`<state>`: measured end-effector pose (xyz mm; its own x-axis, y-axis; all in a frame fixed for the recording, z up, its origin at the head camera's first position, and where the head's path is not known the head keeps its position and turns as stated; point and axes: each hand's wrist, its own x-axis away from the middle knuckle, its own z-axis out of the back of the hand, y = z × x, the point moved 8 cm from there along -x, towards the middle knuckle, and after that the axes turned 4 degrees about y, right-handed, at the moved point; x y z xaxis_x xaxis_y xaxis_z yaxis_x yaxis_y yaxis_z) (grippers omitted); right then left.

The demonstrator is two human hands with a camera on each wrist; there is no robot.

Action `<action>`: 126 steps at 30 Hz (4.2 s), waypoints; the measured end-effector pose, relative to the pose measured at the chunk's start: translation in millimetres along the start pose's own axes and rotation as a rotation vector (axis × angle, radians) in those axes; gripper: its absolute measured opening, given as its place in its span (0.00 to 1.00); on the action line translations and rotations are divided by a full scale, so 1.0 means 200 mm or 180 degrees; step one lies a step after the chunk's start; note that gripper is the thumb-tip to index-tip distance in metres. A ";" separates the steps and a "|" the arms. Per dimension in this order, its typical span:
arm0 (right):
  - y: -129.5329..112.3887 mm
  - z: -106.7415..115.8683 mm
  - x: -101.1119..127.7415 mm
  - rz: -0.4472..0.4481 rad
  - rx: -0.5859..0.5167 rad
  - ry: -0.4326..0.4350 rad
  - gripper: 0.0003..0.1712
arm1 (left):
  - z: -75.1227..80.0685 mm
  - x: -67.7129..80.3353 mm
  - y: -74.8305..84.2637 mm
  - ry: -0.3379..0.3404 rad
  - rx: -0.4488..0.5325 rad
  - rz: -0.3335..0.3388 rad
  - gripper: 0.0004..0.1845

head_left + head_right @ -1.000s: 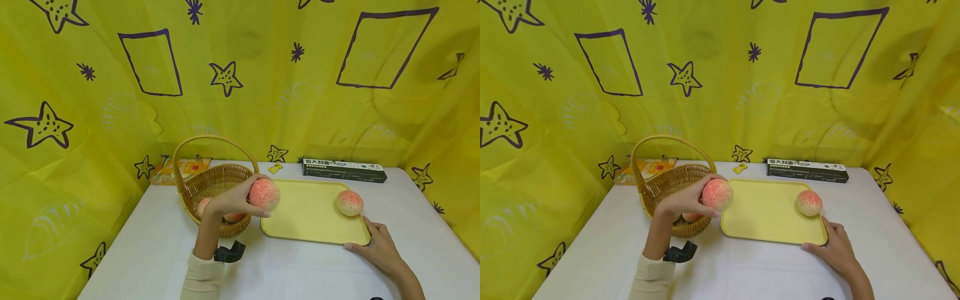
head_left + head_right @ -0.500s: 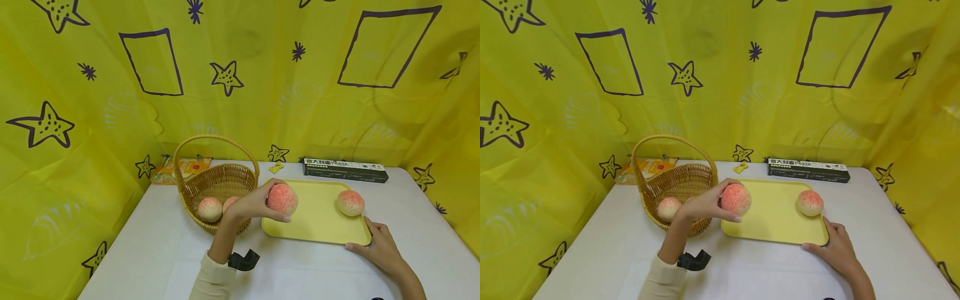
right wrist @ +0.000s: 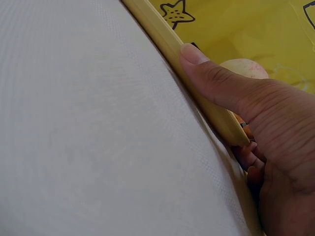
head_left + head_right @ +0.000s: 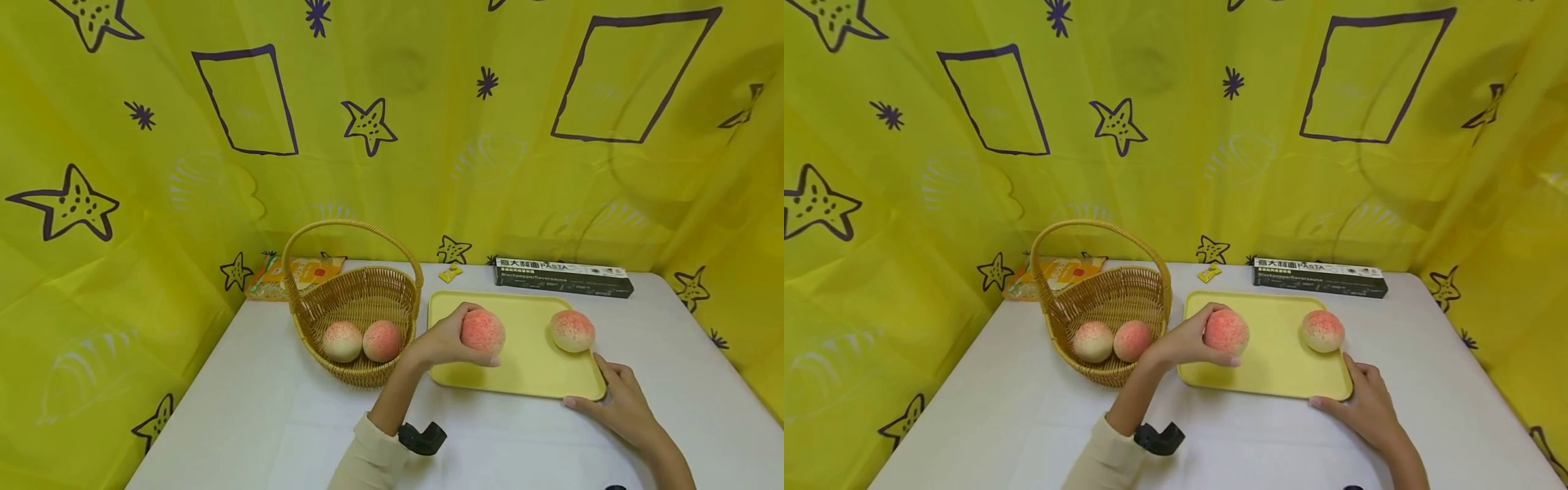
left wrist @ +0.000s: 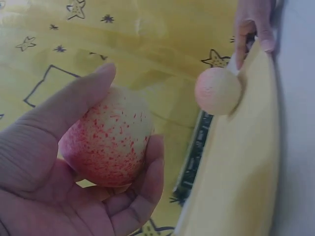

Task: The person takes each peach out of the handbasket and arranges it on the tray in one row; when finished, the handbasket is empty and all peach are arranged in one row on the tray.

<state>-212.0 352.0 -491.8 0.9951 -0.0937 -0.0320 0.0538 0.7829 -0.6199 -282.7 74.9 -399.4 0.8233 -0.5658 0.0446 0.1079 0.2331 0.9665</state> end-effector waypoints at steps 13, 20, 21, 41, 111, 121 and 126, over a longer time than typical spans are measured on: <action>-0.01 -0.01 0.00 -0.0009 -0.0033 -0.0016 0.65 | -0.11 -0.14 -0.21 0.0600 -0.0195 0.0400 0.44; -0.02 0.00 0.00 0.0032 -0.0042 0.0056 0.65 | -0.17 -0.20 -0.30 0.0848 -0.0426 0.0481 0.43; -0.02 0.00 0.00 0.0029 -0.0033 0.0060 0.65 | -0.18 -0.21 -0.31 0.0868 -0.0445 0.0491 0.43; -0.02 0.01 0.01 0.0067 0.0018 0.0085 0.65 | -0.28 -0.40 -0.30 0.1141 -0.0982 0.0668 0.44; 0.00 0.00 0.00 0.0013 0.0046 -0.0013 0.65 | -0.33 -0.50 -0.26 0.1135 -0.1019 0.0742 0.41; 0.00 0.00 -0.01 0.0077 0.0020 0.0027 0.65 | -0.32 -0.50 -0.27 0.1171 -0.1014 0.0787 0.41; 0.00 -0.01 -0.01 0.0042 0.0048 0.0003 0.65 | -0.32 -0.50 -0.27 0.1176 -0.0890 0.0790 0.42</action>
<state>-214.0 350.8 -493.0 0.9956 -0.0840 -0.0408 0.0420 0.7933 -0.6074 -335.7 169.2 -473.1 0.9791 -0.1619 0.1229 -0.0125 0.5555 0.8314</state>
